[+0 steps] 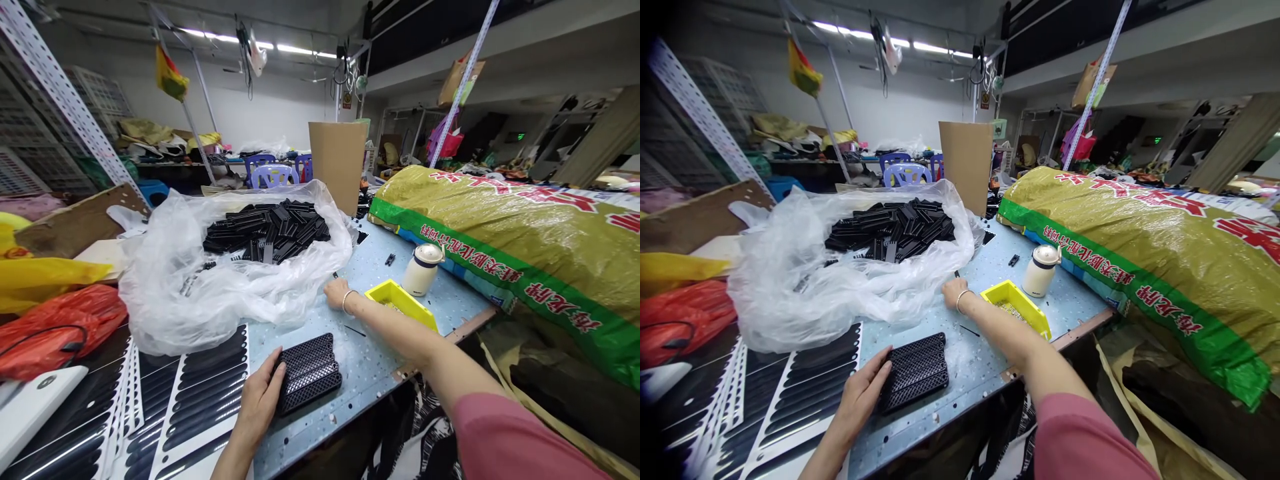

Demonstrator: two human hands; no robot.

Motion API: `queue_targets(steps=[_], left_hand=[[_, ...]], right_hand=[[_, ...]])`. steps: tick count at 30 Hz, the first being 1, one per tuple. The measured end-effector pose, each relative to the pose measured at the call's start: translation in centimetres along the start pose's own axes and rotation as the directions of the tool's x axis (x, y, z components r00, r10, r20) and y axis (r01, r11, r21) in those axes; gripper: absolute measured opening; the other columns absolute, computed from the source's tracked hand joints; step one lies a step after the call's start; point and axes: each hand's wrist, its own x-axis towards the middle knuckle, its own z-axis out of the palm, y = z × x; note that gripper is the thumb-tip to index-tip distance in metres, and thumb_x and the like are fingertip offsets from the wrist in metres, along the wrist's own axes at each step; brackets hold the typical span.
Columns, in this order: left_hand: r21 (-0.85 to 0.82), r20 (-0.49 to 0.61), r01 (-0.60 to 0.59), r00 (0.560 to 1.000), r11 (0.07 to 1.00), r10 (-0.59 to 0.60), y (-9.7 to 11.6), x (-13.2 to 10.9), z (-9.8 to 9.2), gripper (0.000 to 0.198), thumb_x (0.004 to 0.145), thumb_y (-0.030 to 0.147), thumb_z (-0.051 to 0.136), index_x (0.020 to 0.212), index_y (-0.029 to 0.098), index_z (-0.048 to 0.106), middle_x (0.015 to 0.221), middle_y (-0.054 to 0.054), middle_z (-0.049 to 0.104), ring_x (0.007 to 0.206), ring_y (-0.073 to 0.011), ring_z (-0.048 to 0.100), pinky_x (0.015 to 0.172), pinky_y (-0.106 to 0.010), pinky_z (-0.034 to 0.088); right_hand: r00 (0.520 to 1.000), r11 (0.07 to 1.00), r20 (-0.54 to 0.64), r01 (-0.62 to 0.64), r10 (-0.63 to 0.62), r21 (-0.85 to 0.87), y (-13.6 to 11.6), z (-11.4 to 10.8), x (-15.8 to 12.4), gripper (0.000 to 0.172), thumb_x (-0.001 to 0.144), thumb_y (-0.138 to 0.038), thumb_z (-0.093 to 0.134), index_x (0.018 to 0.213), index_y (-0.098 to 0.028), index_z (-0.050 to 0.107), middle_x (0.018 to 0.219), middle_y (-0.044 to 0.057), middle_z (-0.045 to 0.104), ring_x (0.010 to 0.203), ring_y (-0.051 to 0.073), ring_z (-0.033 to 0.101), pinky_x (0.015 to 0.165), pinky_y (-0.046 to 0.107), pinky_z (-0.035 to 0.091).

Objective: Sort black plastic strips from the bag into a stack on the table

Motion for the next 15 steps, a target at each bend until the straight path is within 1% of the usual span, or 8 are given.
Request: queue_targets(steps=[3, 5, 8, 10, 12, 15], left_hand=[[-0.022, -0.005, -0.010, 1.000, 1.000, 0.009, -0.1, 0.1, 0.1, 0.058, 0.083, 0.054, 0.049, 0.121, 0.016, 0.067, 0.126, -0.011, 0.066, 0.123, -0.0302, 0.057, 0.110, -0.049, 0.040], [-0.036, -0.012, -0.014, 1.000, 0.999, 0.013, -0.1, 0.0, 0.1, 0.056, 0.083, 0.054, 0.050, 0.120, 0.017, 0.068, 0.125, -0.011, 0.066, 0.123, -0.0301, 0.057, 0.110, -0.049, 0.039], [-0.066, -0.021, -0.012, 1.000, 0.998, 0.010, -0.1, 0.0, 0.0, 0.055, 0.083, 0.054, 0.051, 0.119, 0.016, 0.068, 0.125, -0.011, 0.067, 0.123, -0.0302, 0.057, 0.111, -0.049, 0.038], [-0.094, -0.024, -0.002, 1.000, 0.996, 0.000, -0.2, -0.1, -0.2, 0.054, 0.084, 0.054, 0.051, 0.118, 0.017, 0.069, 0.125, -0.010, 0.067, 0.123, -0.0298, 0.057, 0.111, -0.049, 0.038], [-0.124, -0.026, 0.011, 1.000, 0.992, -0.014, -0.5, -0.2, -0.2, 0.053, 0.083, 0.054, 0.052, 0.117, 0.018, 0.070, 0.124, -0.010, 0.067, 0.122, -0.0291, 0.058, 0.112, -0.048, 0.037], [-0.159, -0.021, 0.030, 0.999, 0.987, -0.034, -0.9, -0.1, -0.3, 0.053, 0.083, 0.054, 0.054, 0.118, 0.018, 0.070, 0.124, -0.010, 0.067, 0.121, -0.0289, 0.059, 0.112, -0.048, 0.036]], right_hand=[[1.000, 1.000, 0.010, 0.008, -0.008, -0.005, 0.4, 0.0, -1.3, 0.029, 0.095, -0.033, 0.061, 0.118, -0.015, 0.060, 0.121, 0.009, 0.060, 0.107, 0.024, 0.060, 0.091, 0.045, 0.051], [1.000, 1.000, 0.002, -0.030, 0.030, -0.001, 1.3, -1.0, -1.2, 0.032, 0.094, -0.033, 0.061, 0.120, -0.015, 0.058, 0.121, 0.010, 0.059, 0.105, 0.023, 0.060, 0.089, 0.044, 0.053], [0.996, 0.996, -0.021, -0.090, 0.090, 0.013, 2.7, -3.2, 0.3, 0.034, 0.094, -0.033, 0.062, 0.122, -0.014, 0.057, 0.121, 0.011, 0.058, 0.105, 0.024, 0.061, 0.088, 0.042, 0.053], [0.993, 0.993, -0.031, -0.111, 0.112, 0.028, 3.0, -4.5, 1.7, 0.035, 0.093, -0.033, 0.062, 0.121, -0.013, 0.058, 0.121, 0.012, 0.058, 0.104, 0.023, 0.061, 0.087, 0.041, 0.053], [0.992, 0.992, -0.032, -0.120, 0.121, 0.041, 2.9, -5.2, 3.1, 0.034, 0.094, -0.033, 0.062, 0.121, -0.012, 0.058, 0.121, 0.013, 0.058, 0.103, 0.023, 0.061, 0.087, 0.041, 0.054], [0.992, 0.992, -0.025, -0.120, 0.122, 0.047, 2.7, -5.3, 4.6, 0.034, 0.093, -0.033, 0.063, 0.120, -0.012, 0.058, 0.120, 0.012, 0.059, 0.102, 0.023, 0.061, 0.086, 0.040, 0.054]])
